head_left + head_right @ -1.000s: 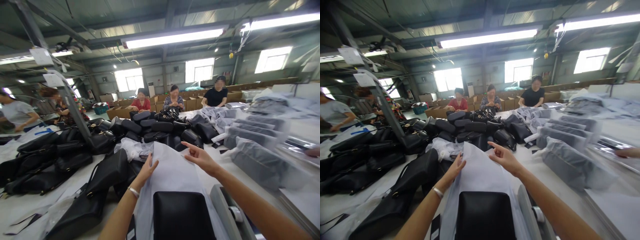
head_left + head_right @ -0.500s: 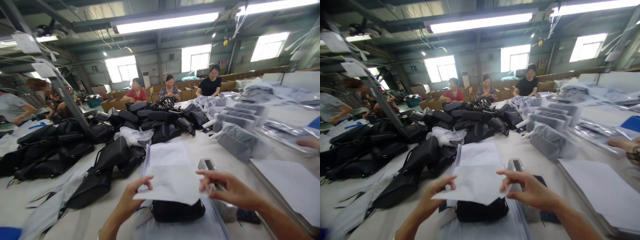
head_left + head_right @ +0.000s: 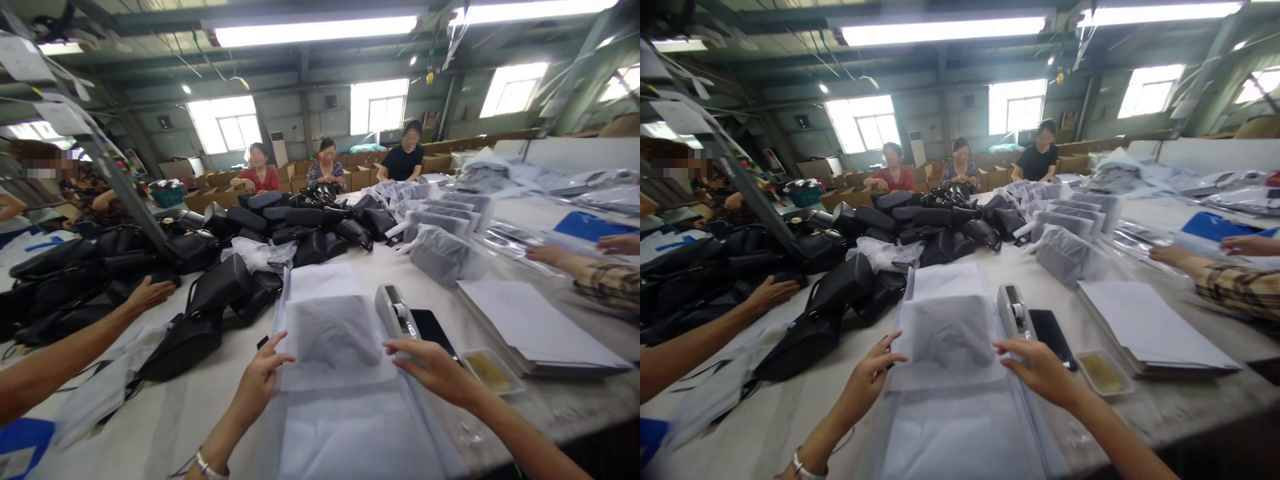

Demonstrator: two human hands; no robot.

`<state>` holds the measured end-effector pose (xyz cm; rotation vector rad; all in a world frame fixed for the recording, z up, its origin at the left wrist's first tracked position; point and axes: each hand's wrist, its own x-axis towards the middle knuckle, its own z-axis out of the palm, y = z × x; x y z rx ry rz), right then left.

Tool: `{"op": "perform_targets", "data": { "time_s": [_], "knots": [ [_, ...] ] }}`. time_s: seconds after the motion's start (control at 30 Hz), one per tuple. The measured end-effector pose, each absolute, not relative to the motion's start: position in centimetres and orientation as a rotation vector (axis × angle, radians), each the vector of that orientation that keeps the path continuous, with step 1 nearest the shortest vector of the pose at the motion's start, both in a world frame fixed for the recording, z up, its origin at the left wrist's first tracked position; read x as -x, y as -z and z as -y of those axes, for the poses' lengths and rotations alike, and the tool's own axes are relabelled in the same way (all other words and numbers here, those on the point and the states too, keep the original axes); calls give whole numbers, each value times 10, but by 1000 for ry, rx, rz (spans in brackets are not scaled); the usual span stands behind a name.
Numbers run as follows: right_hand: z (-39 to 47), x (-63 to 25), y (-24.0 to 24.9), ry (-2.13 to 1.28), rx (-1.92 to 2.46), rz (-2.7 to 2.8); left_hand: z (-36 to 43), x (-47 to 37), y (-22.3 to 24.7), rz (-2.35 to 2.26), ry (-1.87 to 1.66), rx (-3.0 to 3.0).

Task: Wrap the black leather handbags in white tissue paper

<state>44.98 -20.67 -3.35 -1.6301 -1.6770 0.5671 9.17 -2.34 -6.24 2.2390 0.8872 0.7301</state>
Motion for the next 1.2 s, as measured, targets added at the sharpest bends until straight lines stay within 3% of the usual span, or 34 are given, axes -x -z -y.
{"op": "perform_targets", "data": {
  "time_s": [0.17,0.37,0.67,1.2],
  "knots": [
    [181,-448,34,-420,1864,1375,9,-108,51,-1227,-781,-1955],
    [148,-439,44,-453,2051,1395,8,-129,54,-1162,-706,-1949],
    [144,-450,46,-909,1588,1146,8,-119,52,-907,-713,-1624],
    [127,-460,4,-484,1617,1502,-14,-125,31,-943,-870,-1787]
  ]
}}
